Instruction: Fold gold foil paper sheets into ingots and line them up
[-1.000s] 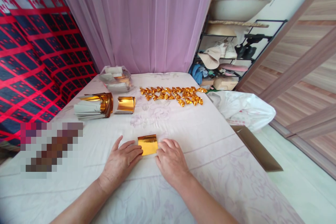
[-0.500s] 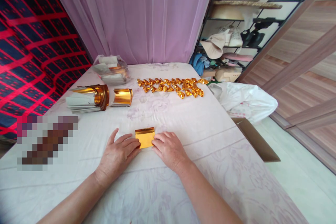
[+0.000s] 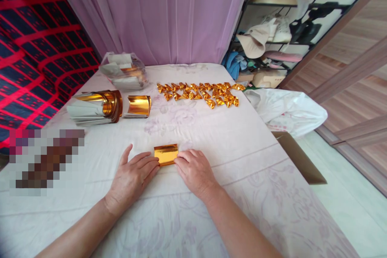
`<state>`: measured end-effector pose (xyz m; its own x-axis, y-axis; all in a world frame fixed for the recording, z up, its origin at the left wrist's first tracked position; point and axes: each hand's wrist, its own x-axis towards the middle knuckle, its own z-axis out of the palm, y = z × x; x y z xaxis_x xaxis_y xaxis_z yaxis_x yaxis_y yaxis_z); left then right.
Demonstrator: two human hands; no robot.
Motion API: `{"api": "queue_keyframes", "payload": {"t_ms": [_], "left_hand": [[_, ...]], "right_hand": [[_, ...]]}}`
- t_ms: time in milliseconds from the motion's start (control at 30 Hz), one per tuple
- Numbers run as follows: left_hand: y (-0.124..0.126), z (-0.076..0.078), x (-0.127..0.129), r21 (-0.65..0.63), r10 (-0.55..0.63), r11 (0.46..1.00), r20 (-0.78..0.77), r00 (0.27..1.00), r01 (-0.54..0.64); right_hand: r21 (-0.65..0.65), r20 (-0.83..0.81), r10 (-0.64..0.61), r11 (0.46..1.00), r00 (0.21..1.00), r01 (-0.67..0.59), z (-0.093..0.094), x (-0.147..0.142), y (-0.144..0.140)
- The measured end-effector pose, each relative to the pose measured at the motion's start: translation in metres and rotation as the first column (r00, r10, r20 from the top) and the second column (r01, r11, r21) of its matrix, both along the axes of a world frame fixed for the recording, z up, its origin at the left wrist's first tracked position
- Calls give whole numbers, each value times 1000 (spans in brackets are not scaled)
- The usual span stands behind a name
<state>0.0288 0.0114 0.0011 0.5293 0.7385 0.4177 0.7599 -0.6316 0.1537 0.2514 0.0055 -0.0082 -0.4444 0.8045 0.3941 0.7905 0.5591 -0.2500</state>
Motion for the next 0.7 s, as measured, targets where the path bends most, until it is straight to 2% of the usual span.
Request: {"api": "queue_keyframes", "payload": {"t_ms": [233,367,500,700], "left_hand": [[1,-1,-2,-73,6,997,18,1000,-4],[1,1,-3,-177,32,984,52,998,-22],[2,0,-4,-271,61,962,63,996,-42],[5,-3,-5,-312,89,948,95,992,-56]], "right_hand": [[-37,-105,-24,999,994,20,-4,0,0],[-74,-145,-62,996,987,52,-5,1,-2],[-101,-160,-114,990,980,98,-7,1,-2],[-84,-141,-151,987,978,140,-9,-1,2]]}}
